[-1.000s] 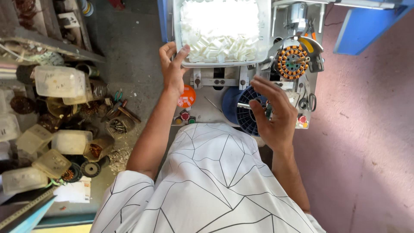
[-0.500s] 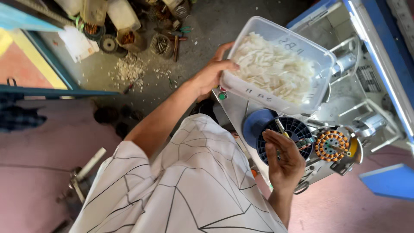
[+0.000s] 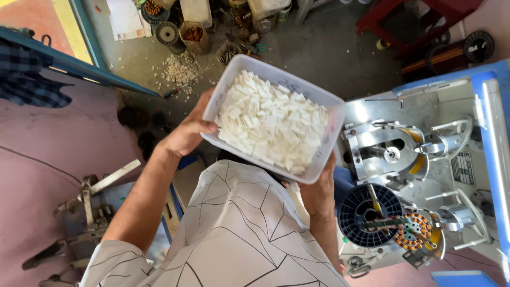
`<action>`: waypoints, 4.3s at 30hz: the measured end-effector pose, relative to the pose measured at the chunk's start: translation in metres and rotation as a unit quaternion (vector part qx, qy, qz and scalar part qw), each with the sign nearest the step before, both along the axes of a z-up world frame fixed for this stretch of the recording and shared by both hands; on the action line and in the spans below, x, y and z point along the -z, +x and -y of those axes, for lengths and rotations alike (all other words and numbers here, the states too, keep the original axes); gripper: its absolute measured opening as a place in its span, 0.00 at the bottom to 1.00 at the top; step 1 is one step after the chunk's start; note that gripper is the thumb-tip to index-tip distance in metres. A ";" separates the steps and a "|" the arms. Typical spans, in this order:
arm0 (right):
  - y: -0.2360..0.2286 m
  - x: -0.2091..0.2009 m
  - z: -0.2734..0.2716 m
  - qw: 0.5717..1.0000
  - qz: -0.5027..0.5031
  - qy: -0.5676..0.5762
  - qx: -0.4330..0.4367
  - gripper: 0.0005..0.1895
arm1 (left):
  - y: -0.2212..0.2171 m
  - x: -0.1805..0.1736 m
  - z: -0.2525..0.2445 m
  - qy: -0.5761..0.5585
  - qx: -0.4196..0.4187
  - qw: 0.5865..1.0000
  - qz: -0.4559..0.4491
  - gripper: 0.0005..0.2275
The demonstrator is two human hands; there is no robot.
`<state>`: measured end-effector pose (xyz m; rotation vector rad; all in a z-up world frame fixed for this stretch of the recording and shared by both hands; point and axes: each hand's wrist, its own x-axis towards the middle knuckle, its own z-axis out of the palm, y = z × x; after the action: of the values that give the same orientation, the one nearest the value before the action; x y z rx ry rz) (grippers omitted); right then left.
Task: The person assembles a motor stator by inserting white plastic spacers into the slots of a copper-wound core. They use a green screwdriver to adjust components and a pair of scissors to trim excess material. The person retrieves spacers from a plastic container and places them into the stator slots one by one.
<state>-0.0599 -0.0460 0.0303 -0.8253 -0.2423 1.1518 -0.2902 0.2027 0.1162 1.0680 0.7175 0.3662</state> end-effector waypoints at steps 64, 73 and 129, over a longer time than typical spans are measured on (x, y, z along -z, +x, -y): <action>0.094 -0.045 -0.580 0.966 0.101 -0.087 -0.219 0.30 | 0.006 -0.040 -0.355 -0.095 -0.289 0.949 -0.080 0.46; 0.065 0.015 -0.587 0.912 0.108 -0.207 -0.338 0.44 | -0.036 0.049 -0.409 -0.133 -0.330 0.933 -0.047 0.43; 0.020 0.468 -0.863 0.978 -0.065 -0.200 0.006 0.52 | -0.029 0.428 -0.444 -0.114 0.299 0.595 -0.737 0.47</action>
<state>-0.0394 0.8169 -0.4372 -1.0958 0.1094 1.2581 -0.3193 0.6469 -0.3120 1.1247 1.6949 -1.4050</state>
